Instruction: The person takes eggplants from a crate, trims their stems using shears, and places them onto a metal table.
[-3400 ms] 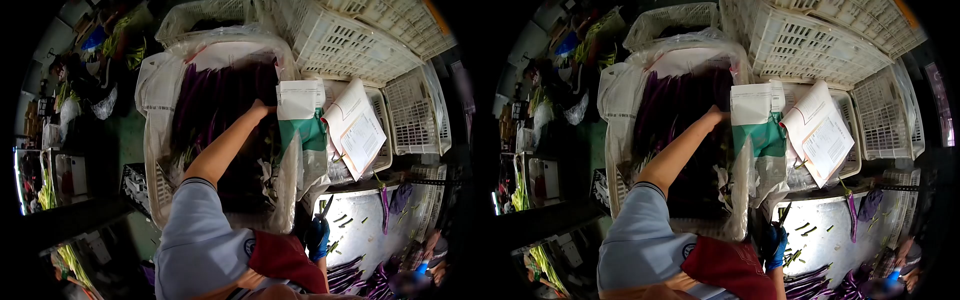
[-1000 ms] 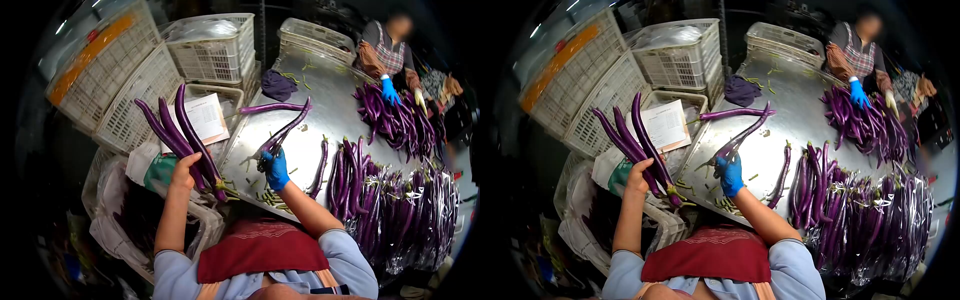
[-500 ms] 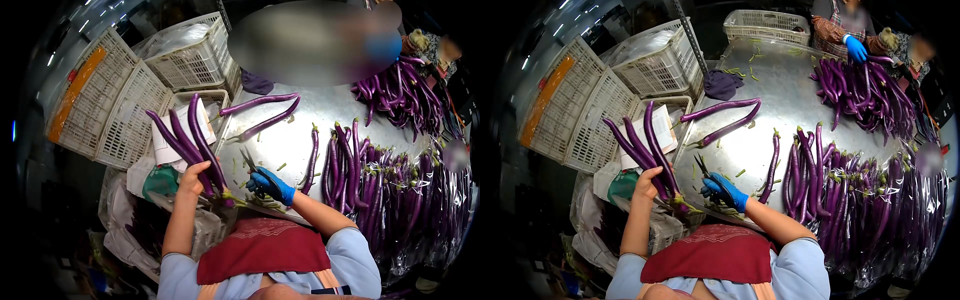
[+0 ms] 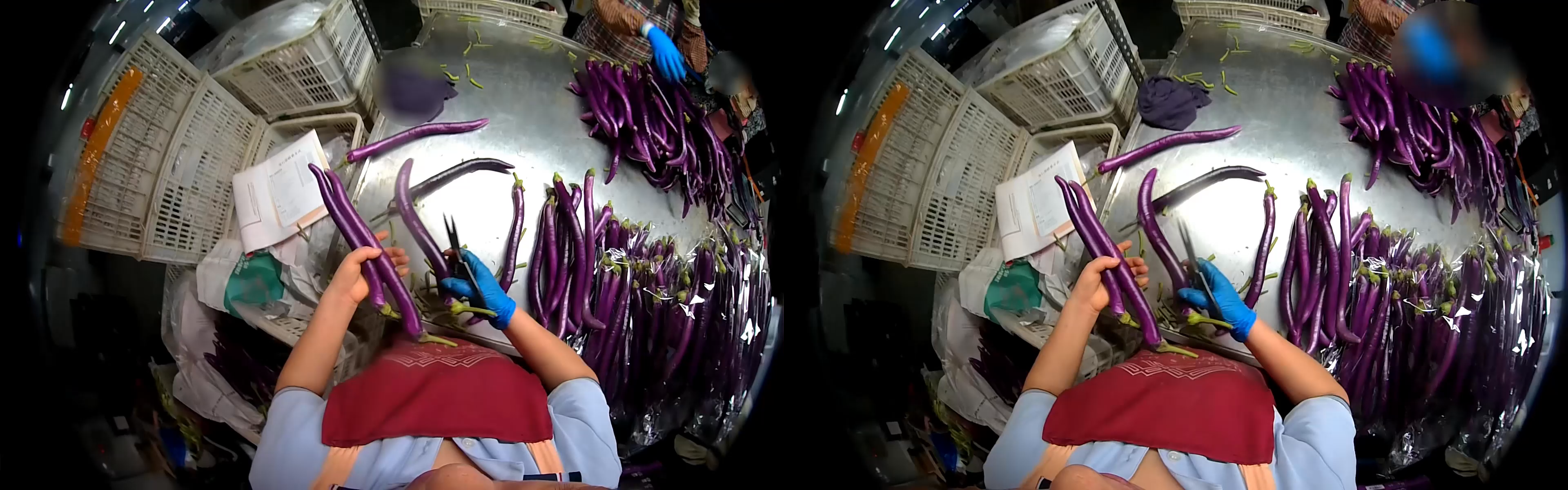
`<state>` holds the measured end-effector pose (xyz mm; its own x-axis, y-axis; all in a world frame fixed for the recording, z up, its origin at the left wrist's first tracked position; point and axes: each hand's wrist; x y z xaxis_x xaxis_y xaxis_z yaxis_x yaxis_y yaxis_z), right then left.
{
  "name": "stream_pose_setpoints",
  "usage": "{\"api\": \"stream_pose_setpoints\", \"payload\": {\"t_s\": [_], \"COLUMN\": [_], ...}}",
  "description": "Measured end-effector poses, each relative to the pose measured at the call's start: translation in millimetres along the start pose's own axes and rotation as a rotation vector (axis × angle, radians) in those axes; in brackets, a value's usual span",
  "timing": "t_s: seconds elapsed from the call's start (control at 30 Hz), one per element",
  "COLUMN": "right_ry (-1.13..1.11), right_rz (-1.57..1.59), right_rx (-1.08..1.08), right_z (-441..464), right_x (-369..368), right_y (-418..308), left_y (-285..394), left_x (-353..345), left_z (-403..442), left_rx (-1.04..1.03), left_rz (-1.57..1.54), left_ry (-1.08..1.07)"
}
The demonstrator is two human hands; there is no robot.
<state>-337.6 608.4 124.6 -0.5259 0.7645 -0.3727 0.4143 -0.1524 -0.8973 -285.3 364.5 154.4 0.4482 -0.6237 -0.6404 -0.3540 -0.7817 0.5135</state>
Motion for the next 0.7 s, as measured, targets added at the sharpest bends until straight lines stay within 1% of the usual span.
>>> {"api": "stream_pose_setpoints", "payload": {"t_s": [0.03,0.07,0.1,0.17,0.2,0.23,0.3,0.33,0.37,0.43,0.47,0.5,0.53,0.57,0.63,0.67,0.7], "right_ry": [0.036,0.020,0.028,0.046,0.091,0.083,0.068,0.091,0.140,0.156,0.114,0.121,0.123,0.125,0.247,0.263,0.276], "right_rz": [-0.016,0.053,0.082,0.147,0.044,0.081,0.100,-0.018,-0.058,-0.662,-0.951,-1.093,-0.976,-0.858,-0.457,-0.170,-0.037], "right_rx": [-0.014,-0.062,-0.060,-0.048,0.038,0.022,-0.036,0.007,0.103,0.350,0.478,0.626,0.621,0.617,0.290,0.263,0.155], "right_z": [-5,-11,-12,-18,-17,-20,-23,-21,-20,-16,-12,-11,-11,-10,-21,-19,-22], "right_x": [2,2,2,-1,-5,-6,-12,-11,-18,-27,-32,-38,-37,-36,-36,-27,-22], "right_y": [-5,-13,-13,-11,-9,-11,-18,-10,-11,-22,-29,-28,-24,-19,-19,-3,-8], "left_y": [-4,-10,-13,-32,-37,-42,-44,-44,-43,-38,-39,-39,-39,-38,-35,-32,-27], "left_x": [-2,-1,-13,1,3,7,5,2,-1,-11,-11,-10,-10,-11,-12,-11,-9], "left_z": [1,5,1,14,17,26,39,46,48,49,52,56,61,64,71,74,76], "left_rx": [0.015,0.076,0.136,0.209,0.197,0.168,0.131,0.145,0.102,0.106,0.114,0.121,0.127,0.087,0.009,0.045,0.038], "left_rz": [-0.031,-0.060,-0.047,-0.088,-0.064,-0.096,-0.075,-0.076,-0.097,-0.059,-0.011,0.039,0.091,0.014,-0.140,-0.255,-0.276], "left_ry": [-0.033,-0.105,-0.068,-0.130,-0.137,-0.230,-0.192,-0.185,-0.196,-0.242,-0.224,-0.205,-0.187,-0.239,-0.338,-0.381,-0.441]}}
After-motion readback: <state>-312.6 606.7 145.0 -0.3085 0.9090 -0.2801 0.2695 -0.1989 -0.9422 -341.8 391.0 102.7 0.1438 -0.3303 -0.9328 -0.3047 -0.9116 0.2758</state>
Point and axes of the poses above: each hand's wrist, its own z-axis towards the middle knuckle, its own x-axis out of the back of the hand, y = z × x, and after that the axes turned 5 degrees about y, right-handed
